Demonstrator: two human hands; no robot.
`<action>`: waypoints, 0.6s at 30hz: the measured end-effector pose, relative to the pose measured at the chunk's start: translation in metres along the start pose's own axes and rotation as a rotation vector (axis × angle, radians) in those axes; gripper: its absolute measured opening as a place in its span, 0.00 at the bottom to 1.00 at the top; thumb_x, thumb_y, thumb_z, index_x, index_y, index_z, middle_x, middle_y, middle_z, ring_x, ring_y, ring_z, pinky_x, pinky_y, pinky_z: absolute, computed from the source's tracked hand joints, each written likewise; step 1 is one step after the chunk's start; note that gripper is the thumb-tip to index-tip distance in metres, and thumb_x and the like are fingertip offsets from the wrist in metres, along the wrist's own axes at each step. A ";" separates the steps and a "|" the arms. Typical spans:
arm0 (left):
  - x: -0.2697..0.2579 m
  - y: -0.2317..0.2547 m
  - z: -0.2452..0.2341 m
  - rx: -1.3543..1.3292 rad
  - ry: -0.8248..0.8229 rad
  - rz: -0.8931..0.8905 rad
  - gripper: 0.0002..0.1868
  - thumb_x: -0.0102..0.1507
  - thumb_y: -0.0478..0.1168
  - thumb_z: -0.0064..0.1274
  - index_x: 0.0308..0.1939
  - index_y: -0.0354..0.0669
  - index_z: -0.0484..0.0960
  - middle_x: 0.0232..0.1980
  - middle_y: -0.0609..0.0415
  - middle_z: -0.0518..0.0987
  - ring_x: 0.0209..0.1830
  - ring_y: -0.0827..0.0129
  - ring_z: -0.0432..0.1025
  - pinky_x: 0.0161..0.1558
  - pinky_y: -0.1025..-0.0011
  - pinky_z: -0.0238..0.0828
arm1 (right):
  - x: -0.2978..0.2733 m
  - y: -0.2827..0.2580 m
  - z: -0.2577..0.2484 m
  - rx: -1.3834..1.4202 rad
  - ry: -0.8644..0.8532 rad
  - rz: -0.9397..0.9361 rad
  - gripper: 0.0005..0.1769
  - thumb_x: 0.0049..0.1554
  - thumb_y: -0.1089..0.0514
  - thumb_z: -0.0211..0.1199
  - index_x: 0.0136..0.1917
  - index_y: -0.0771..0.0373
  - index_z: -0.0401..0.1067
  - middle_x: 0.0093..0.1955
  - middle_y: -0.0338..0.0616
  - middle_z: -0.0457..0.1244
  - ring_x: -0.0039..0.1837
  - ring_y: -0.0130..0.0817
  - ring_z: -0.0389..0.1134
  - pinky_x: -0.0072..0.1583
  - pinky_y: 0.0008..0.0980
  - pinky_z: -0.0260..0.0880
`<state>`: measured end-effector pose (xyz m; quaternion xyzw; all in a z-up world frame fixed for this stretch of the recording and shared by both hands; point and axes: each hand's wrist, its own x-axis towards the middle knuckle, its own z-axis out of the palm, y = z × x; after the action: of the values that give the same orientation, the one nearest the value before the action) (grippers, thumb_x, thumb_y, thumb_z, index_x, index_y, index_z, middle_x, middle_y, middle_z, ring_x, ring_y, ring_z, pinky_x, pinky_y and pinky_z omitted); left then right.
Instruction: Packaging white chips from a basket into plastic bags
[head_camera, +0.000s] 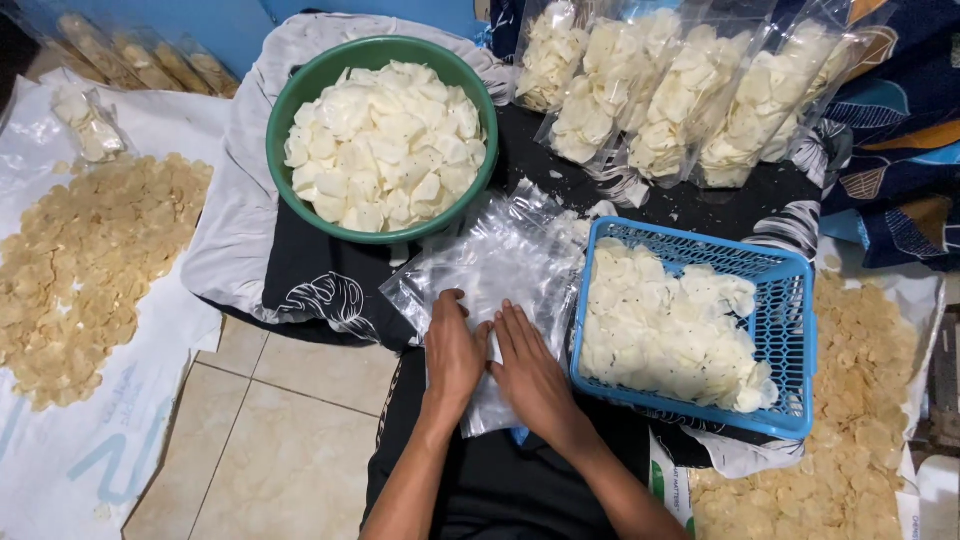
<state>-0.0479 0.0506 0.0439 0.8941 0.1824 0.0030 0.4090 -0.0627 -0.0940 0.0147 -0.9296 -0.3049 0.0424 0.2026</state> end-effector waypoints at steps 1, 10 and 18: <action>-0.003 0.009 -0.011 -0.003 -0.004 0.007 0.30 0.56 0.37 0.65 0.58 0.36 0.68 0.44 0.43 0.77 0.44 0.38 0.77 0.47 0.45 0.74 | -0.001 -0.009 -0.016 -0.005 0.004 0.006 0.39 0.62 0.56 0.56 0.81 0.73 0.48 0.84 0.66 0.42 0.83 0.60 0.43 0.76 0.54 0.50; -0.016 0.085 -0.129 -0.407 0.157 -0.015 0.11 0.63 0.35 0.53 0.45 0.37 0.88 0.35 0.58 0.88 0.22 0.78 0.67 0.26 0.80 0.65 | -0.010 -0.042 -0.141 0.542 0.287 0.193 0.34 0.58 0.49 0.56 0.74 0.64 0.59 0.81 0.56 0.52 0.80 0.54 0.55 0.73 0.55 0.60; -0.008 0.116 -0.139 -0.205 -0.256 0.381 0.11 0.61 0.39 0.54 0.43 0.39 0.87 0.35 0.58 0.90 0.24 0.70 0.80 0.30 0.74 0.73 | -0.012 -0.011 -0.166 0.346 0.571 0.252 0.17 0.51 0.65 0.70 0.54 0.69 0.76 0.52 0.47 0.71 0.48 0.34 0.73 0.50 0.29 0.75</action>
<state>-0.0395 0.0805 0.2224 0.8593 -0.0440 -0.0149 0.5093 -0.0447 -0.1507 0.1707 -0.8863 -0.1071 -0.1434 0.4271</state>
